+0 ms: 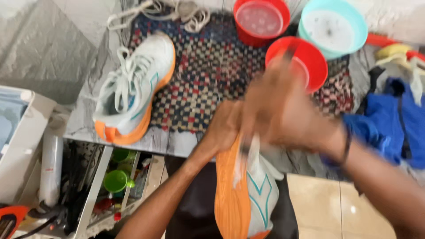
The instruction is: The person scrubs a white and orange sneaker with a black brush dipped in soapy water, then wipes the shoe with a blue cloth. The process is repeated on different sections of the shoe, including the sole and upper, while the other shoe remains on the table.
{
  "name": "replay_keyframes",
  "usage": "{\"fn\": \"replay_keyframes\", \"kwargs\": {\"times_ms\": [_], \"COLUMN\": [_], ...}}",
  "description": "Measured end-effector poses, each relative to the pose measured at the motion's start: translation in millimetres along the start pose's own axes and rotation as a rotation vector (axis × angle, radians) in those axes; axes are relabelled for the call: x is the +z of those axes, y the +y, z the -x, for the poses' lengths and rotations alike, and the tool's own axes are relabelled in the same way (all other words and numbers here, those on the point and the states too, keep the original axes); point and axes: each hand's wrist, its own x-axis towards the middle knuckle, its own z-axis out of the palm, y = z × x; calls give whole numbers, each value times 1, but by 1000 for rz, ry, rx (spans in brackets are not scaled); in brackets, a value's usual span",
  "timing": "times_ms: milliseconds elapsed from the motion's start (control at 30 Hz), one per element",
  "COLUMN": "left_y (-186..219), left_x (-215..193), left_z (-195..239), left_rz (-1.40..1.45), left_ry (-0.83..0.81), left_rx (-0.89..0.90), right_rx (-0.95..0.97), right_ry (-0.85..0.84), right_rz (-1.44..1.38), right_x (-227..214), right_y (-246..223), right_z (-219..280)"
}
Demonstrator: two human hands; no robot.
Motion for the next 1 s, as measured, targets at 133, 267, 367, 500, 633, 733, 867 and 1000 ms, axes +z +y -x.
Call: {"fn": "replay_keyframes", "kwargs": {"times_ms": [133, 267, 367, 500, 633, 733, 867, 1000], "left_y": [19, -7, 15, 13, 0, 22, 13, 5], "left_x": [-10, -3, -12, -7, -6, -12, -9, -4], "left_z": [4, 9, -6, 5, 10, 5, 7, 3], "left_rz": [-109, -79, -41, 189, -29, 98, 136, -41], "left_ry": [-84, 0, -69, -15, 7, -19, -12, -8], "left_rx": [-31, 121, -66, -261, 42, -71, -157, -11], "right_rx": [-39, -3, 19, 156, 195, 270, 170, 120], "right_ry": [-38, -67, -90, -111, -142, -143, -103, -45], "right_rz": [-212, -162, -224, -321, -409, -449, -338, -217], "right_x": [-5, 1, 8, 12, 29, 27, 25, 12], "right_y": [-4, -11, 7, 26, 40, 39, 35, 7], "right_z": [-4, 7, 9, 1, 15, 15, 16, 3]}}
